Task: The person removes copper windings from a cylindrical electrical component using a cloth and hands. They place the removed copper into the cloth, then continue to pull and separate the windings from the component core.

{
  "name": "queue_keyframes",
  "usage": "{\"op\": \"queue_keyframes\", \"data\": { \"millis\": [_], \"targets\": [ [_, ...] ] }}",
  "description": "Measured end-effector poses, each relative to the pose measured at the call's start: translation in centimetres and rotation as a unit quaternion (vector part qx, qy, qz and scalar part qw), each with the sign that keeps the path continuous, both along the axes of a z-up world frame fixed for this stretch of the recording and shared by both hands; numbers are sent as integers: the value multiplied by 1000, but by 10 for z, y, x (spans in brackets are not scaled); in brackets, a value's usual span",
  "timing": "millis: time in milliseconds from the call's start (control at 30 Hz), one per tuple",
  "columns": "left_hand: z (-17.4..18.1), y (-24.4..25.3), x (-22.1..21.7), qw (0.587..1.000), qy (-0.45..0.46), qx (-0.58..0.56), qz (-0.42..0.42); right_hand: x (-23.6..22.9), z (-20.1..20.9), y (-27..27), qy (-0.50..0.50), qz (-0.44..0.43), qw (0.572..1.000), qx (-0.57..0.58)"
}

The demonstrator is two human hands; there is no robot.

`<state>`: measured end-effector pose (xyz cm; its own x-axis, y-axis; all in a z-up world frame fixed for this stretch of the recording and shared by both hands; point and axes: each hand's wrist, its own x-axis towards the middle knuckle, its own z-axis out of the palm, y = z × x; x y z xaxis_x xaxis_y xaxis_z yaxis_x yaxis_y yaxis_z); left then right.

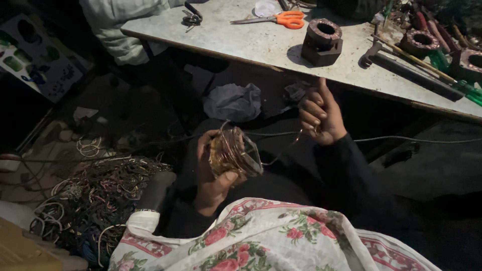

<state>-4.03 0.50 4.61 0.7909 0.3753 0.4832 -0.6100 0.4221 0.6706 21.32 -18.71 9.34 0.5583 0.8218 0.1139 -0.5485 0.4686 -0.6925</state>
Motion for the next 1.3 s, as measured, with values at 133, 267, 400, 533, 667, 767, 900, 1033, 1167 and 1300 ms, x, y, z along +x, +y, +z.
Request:
{"op": "queue_keyframes", "data": {
  "millis": [133, 267, 400, 533, 667, 767, 900, 1033, 1167, 1300],
  "targets": [
    [2, 4, -1, 999, -15, 7, 32, -19, 21, -11, -93, 52, 992, 65],
    [6, 15, -11, 991, -25, 25, 128, -30, 45, -17, -232, -67, 959, -150],
    [20, 22, -17, 956, -40, 164, 240, -37, 46, -13, -417, -196, 852, -247],
    [31, 23, -15, 853, -76, 361, 369, -52, 25, -3, -535, -116, 745, -380],
    [31, 11, -17, 913, -28, 319, 253, -86, -6, 26, -218, 90, 954, -187],
    [28, 0, -10, 930, -33, 309, 195, -94, -15, 33, -26, 136, 981, -138],
    [23, -6, -3, 873, -72, 406, 260, -82, -24, 29, -25, 102, 987, -118],
    [19, -4, 0, 857, -105, 439, 250, -83, -45, 31, -12, 37, 992, -116],
    [12, -14, 1, 940, -77, 274, 190, -95, -57, 39, 33, 61, 995, -66],
    [9, -8, 3, 991, -11, 28, 128, -112, -44, 32, 37, 23, 998, -37]
  ]
}}
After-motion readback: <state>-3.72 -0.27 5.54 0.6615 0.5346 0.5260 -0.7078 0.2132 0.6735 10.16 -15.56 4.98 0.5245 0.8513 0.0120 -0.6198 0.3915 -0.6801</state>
